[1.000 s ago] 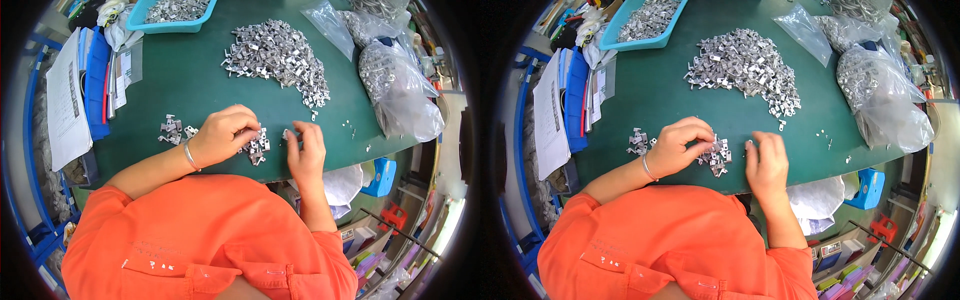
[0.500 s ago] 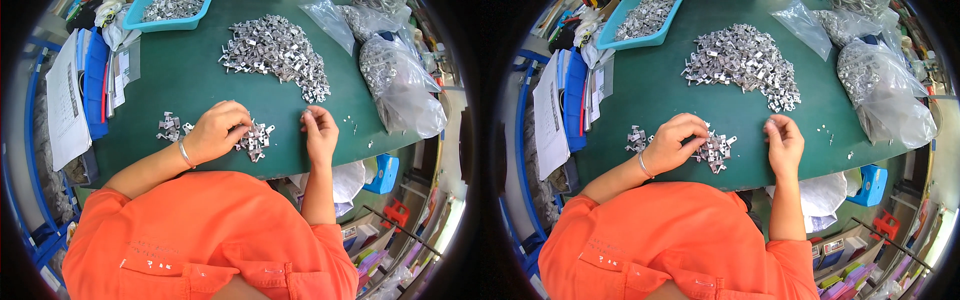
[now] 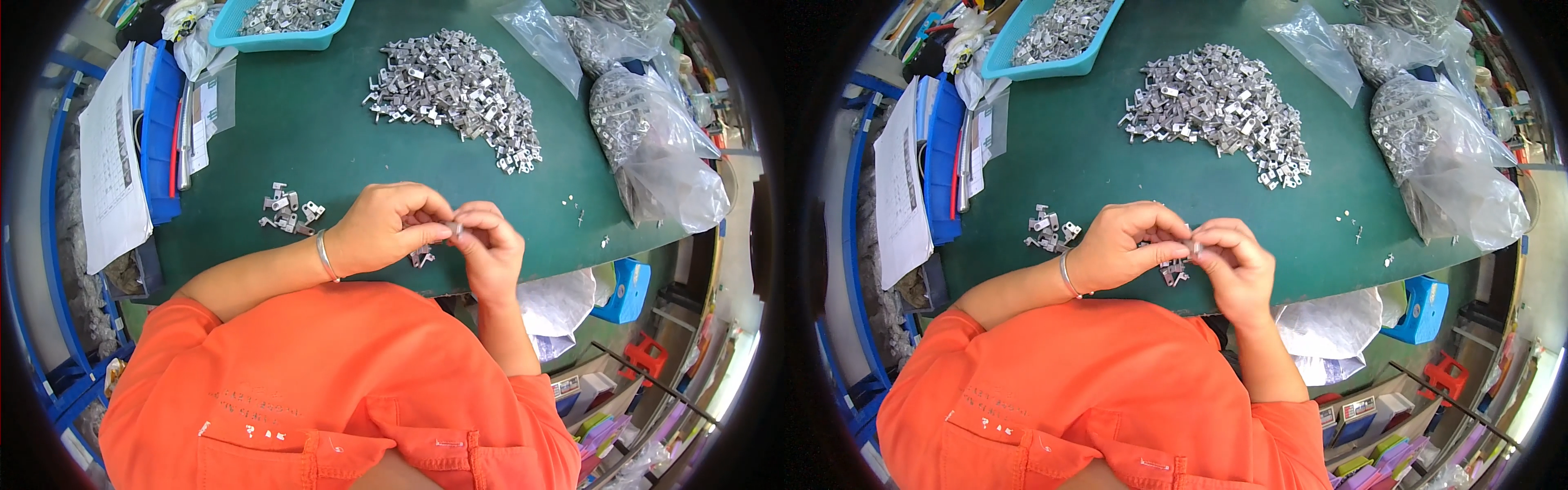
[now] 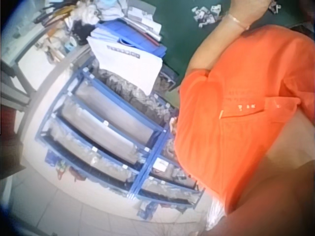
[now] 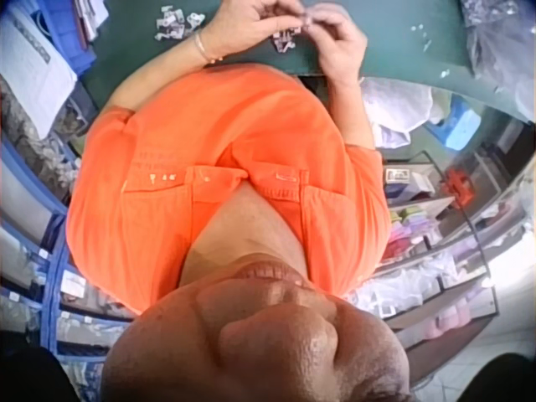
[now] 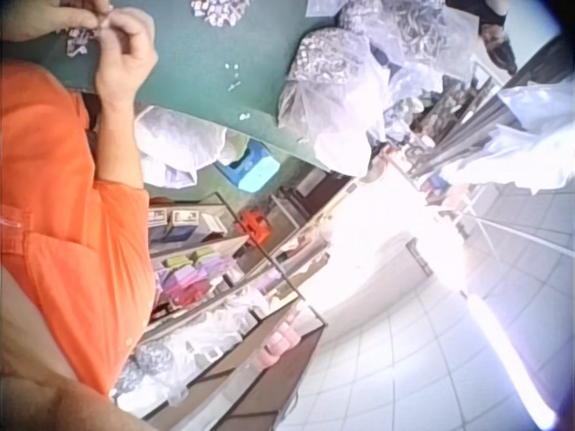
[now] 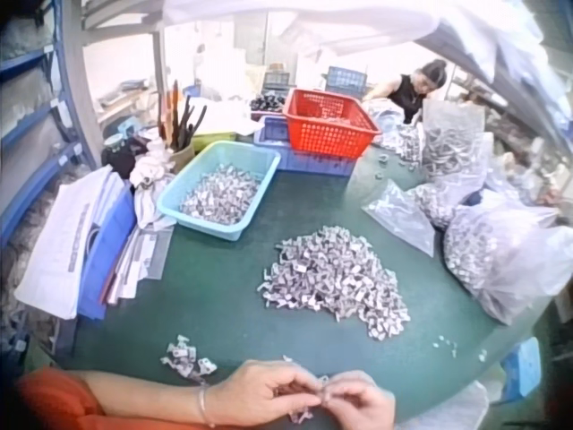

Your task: The person sorts small silver metal parts on a green workbench. They pick up individual pieces from a large pile, inspect them, and place them into a smaller, separate pile. The person occasionally moves the pile to access more parts underneath.

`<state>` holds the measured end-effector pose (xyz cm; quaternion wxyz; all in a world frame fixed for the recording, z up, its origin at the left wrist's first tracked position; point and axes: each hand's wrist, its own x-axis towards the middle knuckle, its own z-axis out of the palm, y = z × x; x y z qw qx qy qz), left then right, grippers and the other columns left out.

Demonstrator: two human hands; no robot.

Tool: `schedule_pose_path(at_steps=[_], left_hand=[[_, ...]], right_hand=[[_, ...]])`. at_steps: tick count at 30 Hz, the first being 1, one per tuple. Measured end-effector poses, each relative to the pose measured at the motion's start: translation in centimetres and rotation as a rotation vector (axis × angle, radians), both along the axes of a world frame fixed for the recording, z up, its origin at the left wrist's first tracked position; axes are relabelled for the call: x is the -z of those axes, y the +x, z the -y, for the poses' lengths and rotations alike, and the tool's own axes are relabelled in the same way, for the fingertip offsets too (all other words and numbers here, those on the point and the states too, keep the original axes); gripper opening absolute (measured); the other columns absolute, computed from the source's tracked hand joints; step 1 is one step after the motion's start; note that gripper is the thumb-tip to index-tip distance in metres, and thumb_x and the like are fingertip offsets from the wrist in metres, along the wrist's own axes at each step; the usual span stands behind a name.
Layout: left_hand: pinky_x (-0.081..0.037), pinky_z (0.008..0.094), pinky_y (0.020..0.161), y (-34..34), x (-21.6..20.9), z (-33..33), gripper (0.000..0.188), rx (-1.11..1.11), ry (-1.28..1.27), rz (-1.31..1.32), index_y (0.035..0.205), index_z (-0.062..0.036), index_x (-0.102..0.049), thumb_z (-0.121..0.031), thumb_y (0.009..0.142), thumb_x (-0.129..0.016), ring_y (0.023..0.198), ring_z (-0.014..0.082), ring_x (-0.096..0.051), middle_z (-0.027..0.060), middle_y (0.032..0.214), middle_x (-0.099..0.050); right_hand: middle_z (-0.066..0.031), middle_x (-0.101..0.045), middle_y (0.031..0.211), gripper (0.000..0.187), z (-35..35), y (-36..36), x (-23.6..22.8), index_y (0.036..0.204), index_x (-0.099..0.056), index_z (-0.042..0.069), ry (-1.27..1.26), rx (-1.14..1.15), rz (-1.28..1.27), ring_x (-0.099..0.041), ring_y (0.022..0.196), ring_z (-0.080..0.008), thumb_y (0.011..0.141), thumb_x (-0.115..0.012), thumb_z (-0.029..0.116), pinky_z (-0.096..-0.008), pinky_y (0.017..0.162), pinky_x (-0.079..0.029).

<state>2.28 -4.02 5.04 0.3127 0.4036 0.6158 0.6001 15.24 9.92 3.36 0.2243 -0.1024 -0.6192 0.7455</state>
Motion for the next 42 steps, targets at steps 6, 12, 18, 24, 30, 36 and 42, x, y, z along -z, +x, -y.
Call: schedule_pose_path(at_steps=[6, 12, 18, 24, 30, 36, 42], left_hand=[[-0.051, 0.0309, 0.068, -0.7, 1.6, 0.9, 0.018, -0.05, 0.156, -0.63, 0.085, -0.0037, -0.067, 0.006, 0.07, -0.069, 0.076, 0.0227, -0.063, 0.0068, 0.091, -0.067], [-0.048, 0.0337, 0.074, -1.0, 1.6, 0.9, 0.021, 0.066, 0.111, -0.79, 0.085, -0.0046, -0.067, 0.006, 0.066, -0.069, 0.083, 0.0243, -0.061, 0.0066, 0.095, -0.066], [-0.048, 0.0329, 0.074, -1.2, 1.5, 0.9, 0.015, -0.035, 0.093, -0.586, 0.085, -0.004, -0.066, 0.004, 0.072, -0.068, 0.082, 0.024, -0.061, 0.0064, 0.095, -0.066], [-0.05, 0.0272, 0.071, -0.8, 0.3, 0.5, 0.015, -0.042, -0.001, -0.258, 0.092, -0.0012, -0.065, 0.002, 0.078, -0.068, 0.077, 0.0169, -0.062, 0.0089, 0.094, -0.065], [-0.052, 0.0249, 0.069, -0.3, 0.0, 0.3, 0.016, -0.017, -0.029, -0.058, 0.094, -0.0001, -0.064, -0.001, 0.079, -0.07, 0.079, 0.015, -0.063, 0.0102, 0.096, -0.063], [-0.049, 0.0344, 0.079, -1.0, 1.8, 0.8, 0.014, 0.005, 0.064, -0.724, 0.086, -0.0044, -0.066, -0.001, 0.073, -0.071, 0.091, 0.0248, -0.06, 0.0073, 0.101, -0.064], [-0.048, 0.0354, 0.082, -0.6, 2.0, 0.9, 0.015, -0.002, 0.035, -0.649, 0.087, -0.0044, -0.066, -0.001, 0.073, -0.07, 0.095, 0.0273, -0.06, 0.0077, 0.105, -0.065]], right_hand=[[-0.0142, -0.06, 0.087, 0.01, -3.6, -1.8, 0.7, 0.087, -0.062, -0.001, 0.999, 0.395, 0.204, -0.059, 0.079, -0.0333, 0.078, -0.064, -0.005, -0.0363, 0.072, -0.05], [-0.0154, -0.057, 0.086, 0.01, -6.7, -2.6, 2.3, 0.087, -0.061, -0.002, 1.162, 0.525, 0.437, -0.057, 0.082, -0.0349, 0.079, -0.065, 0.001, -0.042, 0.073, -0.047], [-0.0074, -0.065, 0.09, 0.008, -6.1, -1.1, 1.1, 0.096, -0.062, -0.001, -0.125, 0.195, 0.337, -0.058, 0.072, -0.0131, 0.089, -0.061, 0.003, -0.0256, 0.062, -0.048], [-0.0097, -0.063, 0.093, 0.011, -4.5, -0.1, 0.6, 0.1, -0.061, -0.001, -0.723, -0.116, 0.033, -0.058, 0.076, -0.0153, 0.09, -0.059, 0.003, -0.0263, 0.063, -0.049], [-0.0115, -0.064, 0.087, 0.012, 0.2, -1.2, -1.4, 0.082, -0.062, -0.001, 0.631, 0.034, -0.012, -0.064, 0.081, -0.0215, 0.076, -0.064, -0.011, -0.0293, 0.071, -0.052], [-0.0137, -0.058, 0.086, 0.013, -6.1, -3.3, 0.7, 0.092, -0.061, 0.0, 1.068, 0.55, 0.378, -0.059, 0.071, -0.0301, 0.079, -0.064, 0.0, -0.0371, 0.065, -0.049], [-0.0138, -0.06, 0.087, 0.008, -7.2, -3.5, 2.2, 0.086, -0.061, 0.0, 1.153, 0.502, 0.373, -0.06, 0.074, -0.0313, 0.079, -0.066, 0.002, -0.037, 0.067, -0.049]])
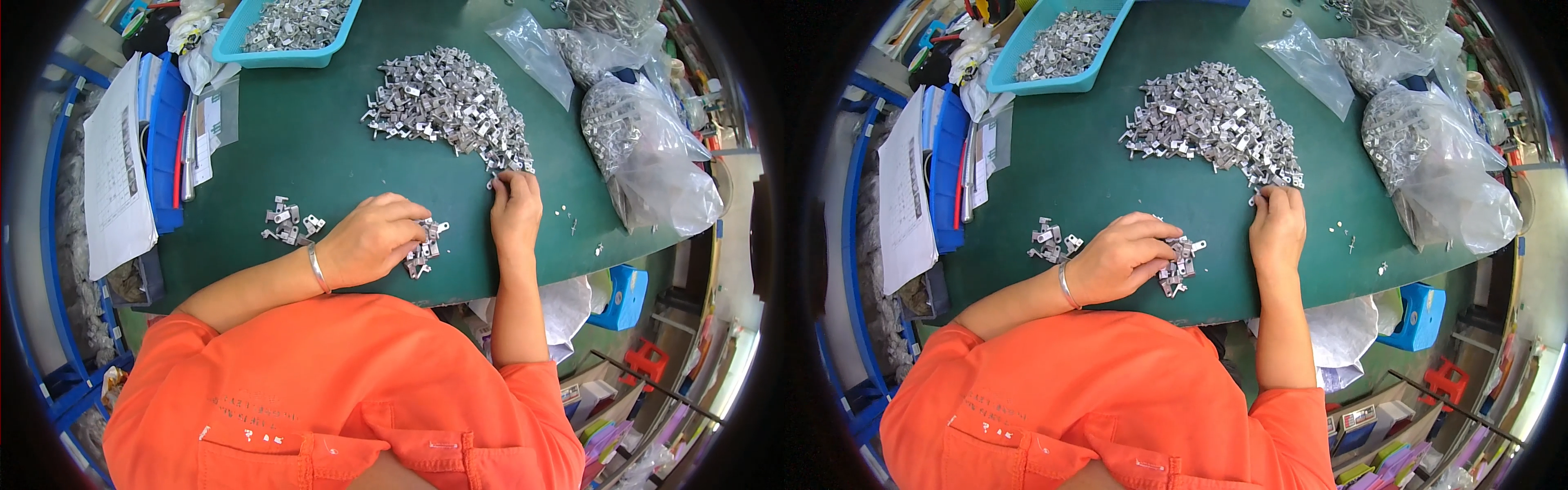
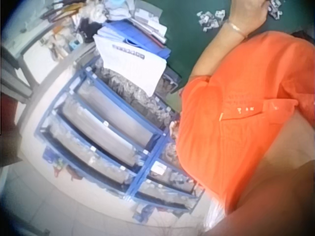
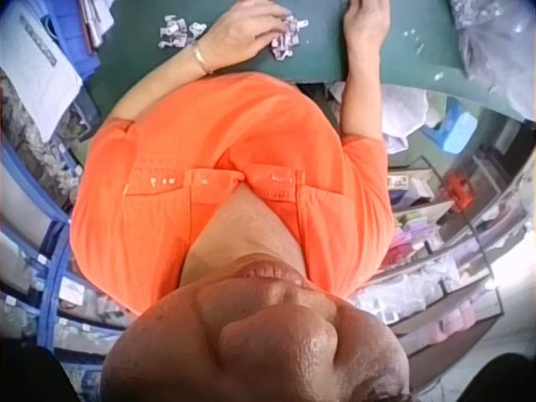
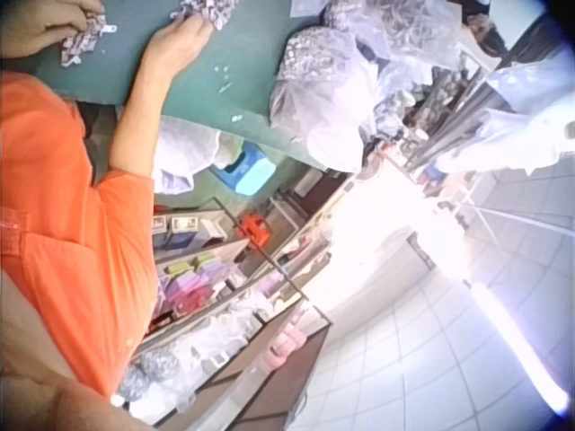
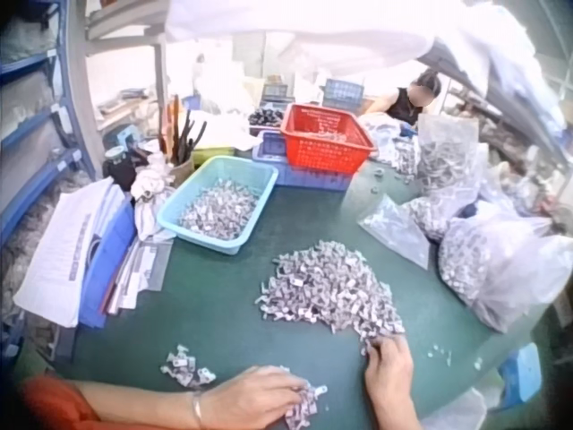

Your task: The person sorts small silver metal parts on a green workbench. They pick up individual pieces from a large pile, inspect them, and place them into a smaller, separate pile. The person occasionally moves the pile to access more parts underneath.

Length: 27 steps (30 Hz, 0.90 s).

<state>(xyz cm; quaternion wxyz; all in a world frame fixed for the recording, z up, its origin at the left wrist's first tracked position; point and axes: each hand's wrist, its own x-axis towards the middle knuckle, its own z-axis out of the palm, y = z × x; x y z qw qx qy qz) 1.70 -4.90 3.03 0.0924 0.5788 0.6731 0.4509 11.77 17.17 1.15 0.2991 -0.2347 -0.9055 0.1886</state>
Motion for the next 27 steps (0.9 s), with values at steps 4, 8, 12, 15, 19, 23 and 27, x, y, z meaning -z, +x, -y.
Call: schedule_pose_path(at_steps=[4, 8, 12, 15, 19, 23, 27], left_hand=[[-0.049, 0.0328, 0.077, -0.5, -0.7, 0.0, 0.015, -0.046, 0.029, 0.094, 0.09, -0.0023, -0.065, 0.001, 0.075, -0.069, 0.087, 0.0244, -0.062, 0.0092, 0.101, -0.064], [-0.051, 0.027, 0.069, 0.1, -1.9, -0.5, 0.019, -0.101, -0.005, 0.475, 0.097, -0.0009, -0.064, 0.002, 0.078, -0.068, 0.08, 0.0162, -0.063, 0.0081, 0.094, -0.063], [-0.051, 0.0232, 0.066, 0.4, -2.3, -1.2, 0.027, -0.072, 0.054, 0.46, 0.105, -0.001, -0.062, 0.001, 0.079, -0.07, 0.077, 0.0126, -0.062, 0.0073, 0.091, -0.061], [-0.051, 0.0232, 0.066, 0.6, -3.0, -1.4, 0.03, -0.048, 0.075, 0.48, 0.107, -0.0022, -0.062, -0.002, 0.079, -0.071, 0.077, 0.0121, -0.06, 0.0068, 0.095, -0.059], [-0.051, 0.0248, 0.066, 0.3, -2.2, -0.9, 0.025, 0.001, 0.104, 0.354, 0.1, -0.0034, -0.064, -0.001, 0.077, -0.072, 0.08, 0.0147, -0.06, 0.0079, 0.098, -0.058], [-0.05, 0.0267, 0.063, 0.0, -1.4, -0.5, 0.019, -0.039, 0.091, 0.308, 0.088, -0.003, -0.061, 0.002, 0.074, -0.073, 0.078, 0.0156, -0.06, 0.0076, 0.093, -0.061], [-0.048, 0.0317, 0.072, -0.6, -1.3, -0.2, 0.013, -0.074, -0.007, 0.137, 0.083, -0.0038, -0.06, 0.0, 0.075, -0.07, 0.081, 0.0223, -0.059, 0.0071, 0.09, -0.062]], right_hand=[[-0.01, -0.064, 0.087, 0.008, 1.2, 1.3, 0.0, 0.093, -0.062, 0.0, -0.893, -0.074, -0.138, -0.063, 0.077, -0.0176, 0.085, -0.062, -0.001, -0.0293, 0.065, -0.052], [-0.0116, -0.063, 0.092, 0.013, 3.8, 1.8, -0.9, 0.101, -0.06, 0.001, -1.782, -0.462, -0.477, -0.062, 0.077, -0.0159, 0.089, -0.059, 0.001, -0.0269, 0.066, -0.054], [-0.0115, -0.06, 0.09, 0.013, 5.1, 1.9, -1.2, 0.101, -0.06, 0.002, -2.023, -0.583, -0.502, -0.059, 0.075, -0.0156, 0.088, -0.06, 0.002, -0.027, 0.067, -0.053], [-0.0126, -0.062, 0.091, 0.012, 5.9, 1.9, -1.0, 0.1, -0.06, -0.001, -2.046, -0.58, -0.496, -0.06, 0.073, -0.0167, 0.088, -0.06, 0.0, -0.0262, 0.063, -0.052], [-0.012, -0.066, 0.086, 0.007, 7.2, 2.5, -1.5, 0.093, -0.064, -0.002, -1.762, -0.455, -0.355, -0.061, 0.069, -0.0154, 0.087, -0.062, -0.001, -0.0239, 0.061, -0.051], [-0.0062, -0.069, 0.081, 0.002, 5.9, 2.4, -2.7, 0.083, -0.068, 0.001, -0.951, -0.289, -0.003, -0.064, 0.074, -0.0143, 0.083, -0.066, 0.0, -0.026, 0.064, -0.051], [-0.0125, -0.061, 0.087, 0.01, 0.7, 0.2, -1.0, 0.088, -0.063, 0.002, -0.076, -0.02, -0.089, -0.06, 0.078, -0.031, 0.078, -0.063, -0.002, -0.0364, 0.069, -0.049]])
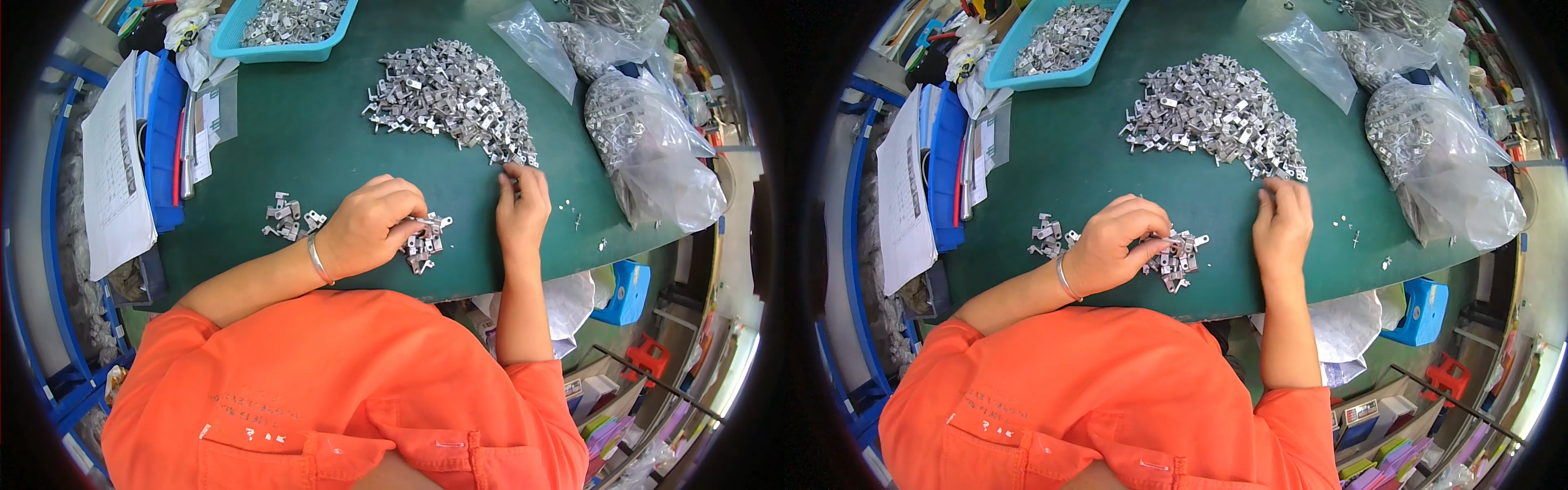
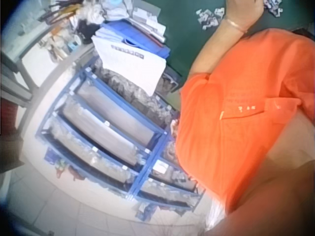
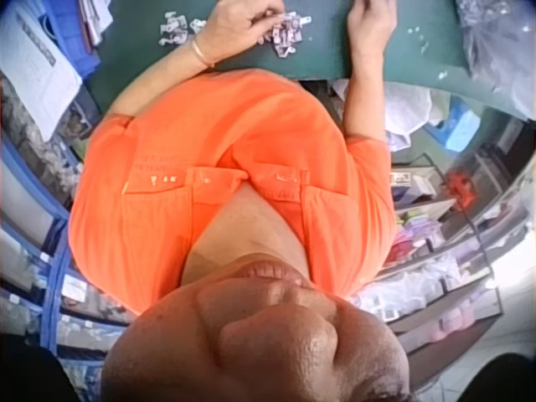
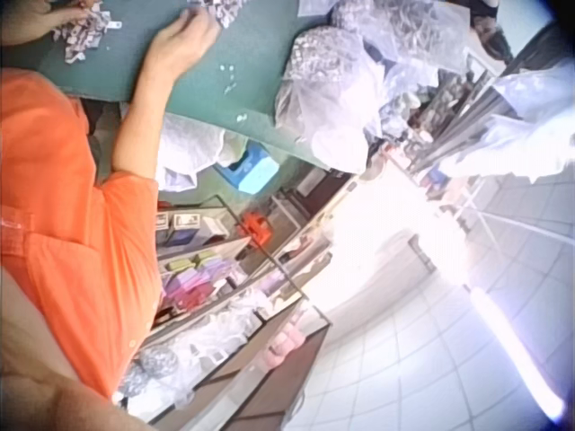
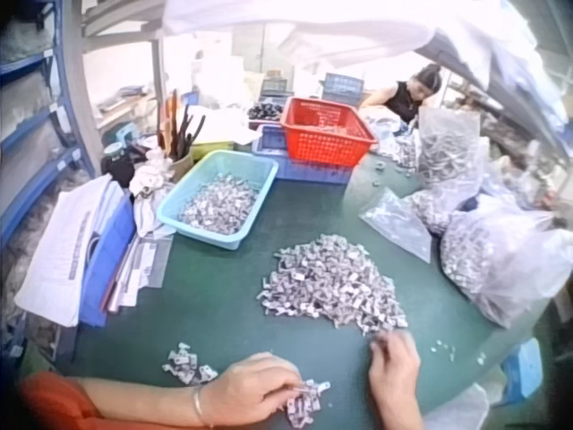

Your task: The person sorts small silver metal parts on a green workbench. They pick up individual pieces from a large pile, inspect them, and place them into a smaller, separate pile. The person occasionally moves the pile to access more parts underneath.

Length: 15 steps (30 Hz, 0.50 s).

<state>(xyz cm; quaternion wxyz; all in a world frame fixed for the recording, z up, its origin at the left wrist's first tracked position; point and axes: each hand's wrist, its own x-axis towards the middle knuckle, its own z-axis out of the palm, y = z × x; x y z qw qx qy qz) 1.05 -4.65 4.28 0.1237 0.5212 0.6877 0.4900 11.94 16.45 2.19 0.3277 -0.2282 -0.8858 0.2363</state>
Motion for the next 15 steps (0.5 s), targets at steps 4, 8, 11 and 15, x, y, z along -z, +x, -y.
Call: schedule_pose_path(at_steps=[4, 8, 11, 15], left_hand=[[-0.046, 0.0358, 0.078, 0.0, 0.8, 0.2, 0.01, 0.037, -0.053, -0.107, 0.082, -0.0044, -0.062, -0.002, 0.075, -0.068, 0.087, 0.0271, -0.057, 0.0079, 0.094, -0.062], [-0.046, 0.0357, 0.079, 0.0, 0.9, 0.4, 0.009, 0.012, -0.057, -0.06, 0.083, -0.0034, -0.063, -0.002, 0.076, -0.068, 0.085, 0.026, -0.058, 0.0085, 0.097, -0.061], [-0.046, 0.0355, 0.079, -0.1, 0.7, 0.2, 0.01, -0.013, -0.028, -0.047, 0.083, -0.003, -0.063, -0.001, 0.075, -0.068, 0.085, 0.0258, -0.058, 0.0084, 0.096, -0.061], [-0.048, 0.0319, 0.072, -0.3, 0.3, -0.3, 0.01, -0.024, 0.029, -0.069, 0.086, -0.0028, -0.064, 0.0, 0.077, -0.068, 0.081, 0.0216, -0.059, 0.0081, 0.094, -0.061]], right_hand=[[-0.0092, -0.062, 0.089, 0.014, -1.7, -0.1, 1.1, 0.093, -0.064, 0.004, 0.176, 0.056, 0.131, -0.059, 0.083, -0.0293, 0.08, -0.063, 0.0, -0.0381, 0.075, -0.048], [-0.0066, -0.065, 0.087, 0.01, -1.3, 0.5, 0.9, 0.094, -0.064, 0.001, -0.512, 0.054, 0.026, -0.061, 0.075, -0.0198, 0.084, -0.062, 0.0, -0.031, 0.064, -0.05], [-0.0085, -0.064, 0.088, 0.014, -0.1, 1.8, 0.0, 0.101, -0.06, -0.003, -1.421, -0.103, -0.27, -0.059, 0.07, -0.013, 0.088, -0.06, 0.0, -0.0235, 0.058, -0.049], [-0.0108, -0.063, 0.094, 0.016, 0.5, 2.9, 0.3, 0.105, -0.06, -0.001, -1.897, -0.388, -0.39, -0.057, 0.077, -0.0152, 0.09, -0.059, 0.004, -0.0255, 0.066, -0.049]])
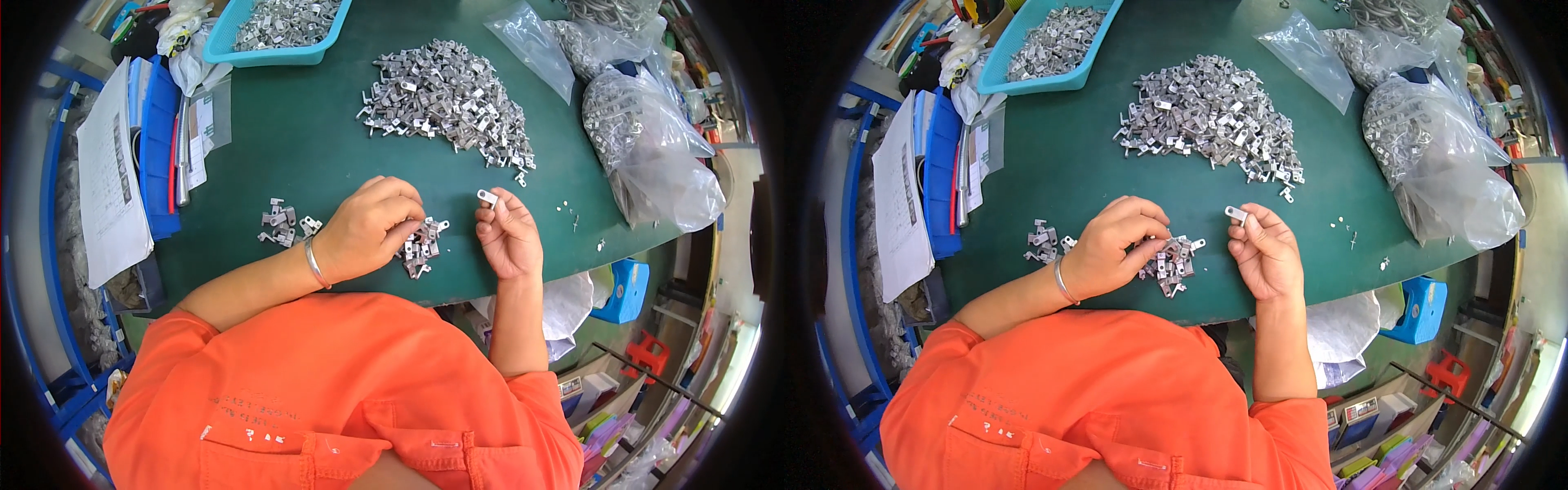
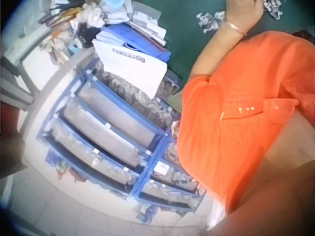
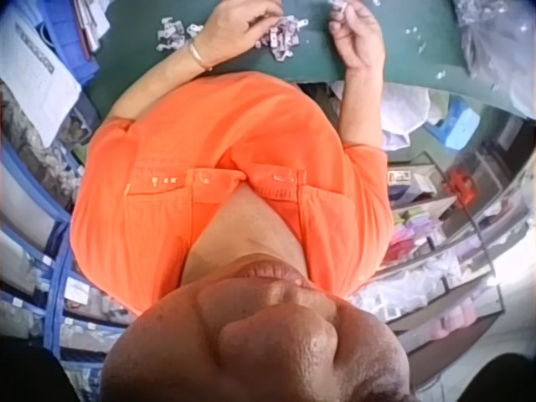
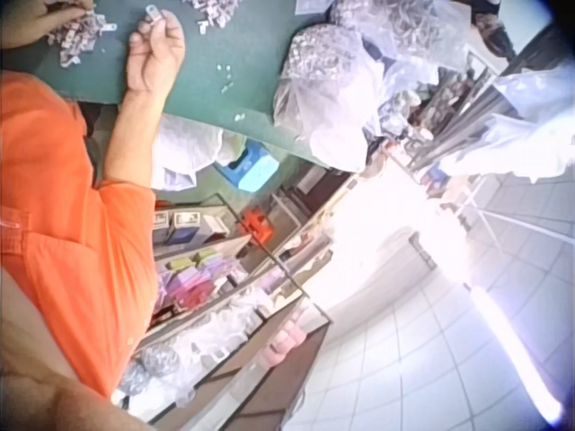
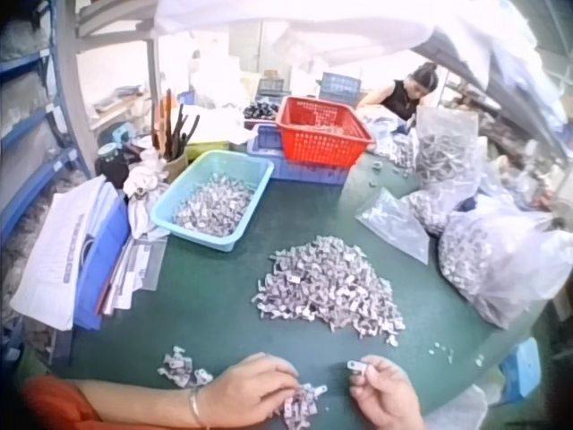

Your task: The person sorts small silver metal parts on a green workbench. They pick up individual pieces from a large pile, inspect them, and place them into a smaller, separate pile. The person occasionally moves the pile to access more parts underneath.

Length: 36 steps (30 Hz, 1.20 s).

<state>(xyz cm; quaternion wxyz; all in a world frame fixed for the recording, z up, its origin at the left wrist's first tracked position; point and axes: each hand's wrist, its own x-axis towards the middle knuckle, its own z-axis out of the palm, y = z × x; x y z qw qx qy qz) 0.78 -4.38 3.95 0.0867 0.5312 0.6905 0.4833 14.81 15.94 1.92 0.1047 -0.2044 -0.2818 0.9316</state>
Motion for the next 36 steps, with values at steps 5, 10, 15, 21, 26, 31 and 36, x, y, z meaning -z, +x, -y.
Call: schedule_pose_path(at_steps=[5, 10, 15, 21, 26, 31, 36], left_hand=[[-0.05, 0.0242, 0.064, 1.1, -1.0, -0.5, 0.012, 0.005, -0.024, 0.517, 0.092, -0.0021, -0.065, 0.0, 0.08, -0.068, 0.074, 0.0132, -0.061, 0.0078, 0.092, -0.063], [-0.051, 0.023, 0.065, 0.8, -1.0, -0.2, 0.01, 0.041, -0.047, 0.638, 0.089, -0.0003, -0.064, 0.002, 0.08, -0.067, 0.075, 0.0129, -0.063, 0.009, 0.092, -0.065], [-0.051, 0.0294, 0.071, 0.2, 0.3, 0.5, 0.013, 0.004, 0.046, 0.133, 0.083, -0.0024, -0.065, 0.007, 0.074, -0.067, 0.079, 0.0213, -0.064, 0.0083, 0.09, -0.067], [-0.05, 0.0338, 0.074, -0.1, 1.1, 0.7, 0.016, 0.112, 0.016, -0.077, 0.084, -0.0046, -0.066, 0.006, 0.072, -0.066, 0.082, 0.0247, -0.061, 0.0061, 0.087, -0.067], [-0.049, 0.0335, 0.072, 0.1, 0.9, 0.6, 0.015, 0.085, 0.012, -0.035, 0.085, -0.0043, -0.067, 0.004, 0.072, -0.068, 0.078, 0.0245, -0.061, 0.006, 0.086, -0.067], [-0.049, 0.0324, 0.072, 0.0, 0.5, 0.6, 0.015, 0.069, -0.006, 0.049, 0.085, -0.0045, -0.067, 0.002, 0.072, -0.07, 0.077, 0.0238, -0.062, 0.006, 0.084, -0.067], [-0.049, 0.0318, 0.073, 0.0, 0.8, 1.4, 0.017, 0.081, -0.024, 0.111, 0.087, -0.0045, -0.066, 0.003, 0.073, -0.07, 0.078, 0.0232, -0.062, 0.008, 0.086, -0.065]], right_hand=[[-0.0125, -0.064, 0.094, 0.016, 1.8, 0.0, -0.5, 0.106, -0.059, -0.002, 0.023, -0.019, -0.08, -0.06, 0.074, -0.0172, 0.091, -0.057, 0.003, -0.0271, 0.065, -0.052], [-0.0122, -0.066, 0.088, 0.012, 5.4, -0.9, -2.9, 0.082, -0.065, -0.001, 1.265, -0.037, -0.104, -0.065, 0.079, -0.0204, 0.077, -0.063, -0.011, -0.0284, 0.07, -0.054], [-0.0125, -0.061, 0.084, 0.009, 0.6, -4.0, -0.9, 0.087, -0.064, 0.001, 1.947, 0.41, 0.258, -0.06, 0.076, -0.0303, 0.079, -0.064, -0.003, -0.0366, 0.067, -0.05], [-0.0122, -0.061, 0.084, 0.011, -1.4, -4.3, 0.9, 0.092, -0.065, 0.003, 1.994, 0.417, 0.432, -0.06, 0.076, -0.0303, 0.082, -0.066, 0.007, -0.0389, 0.067, -0.05], [-0.012, -0.062, 0.082, 0.006, -1.1, -4.7, 0.9, 0.087, -0.065, 0.003, 1.987, 0.398, 0.533, -0.06, 0.073, -0.0311, 0.082, -0.065, 0.006, -0.038, 0.065, -0.05], [-0.0096, -0.064, 0.086, 0.006, -1.2, -4.5, 0.6, 0.087, -0.065, 0.002, 1.856, 0.332, 0.445, -0.062, 0.071, -0.0232, 0.081, -0.065, 0.002, -0.0319, 0.063, -0.049], [-0.009, -0.066, 0.093, 0.007, 2.8, -2.7, -1.3, 0.085, -0.062, -0.002, 1.131, 0.135, 0.14, -0.061, 0.077, -0.0122, 0.081, -0.064, -0.009, -0.0232, 0.068, -0.05]])
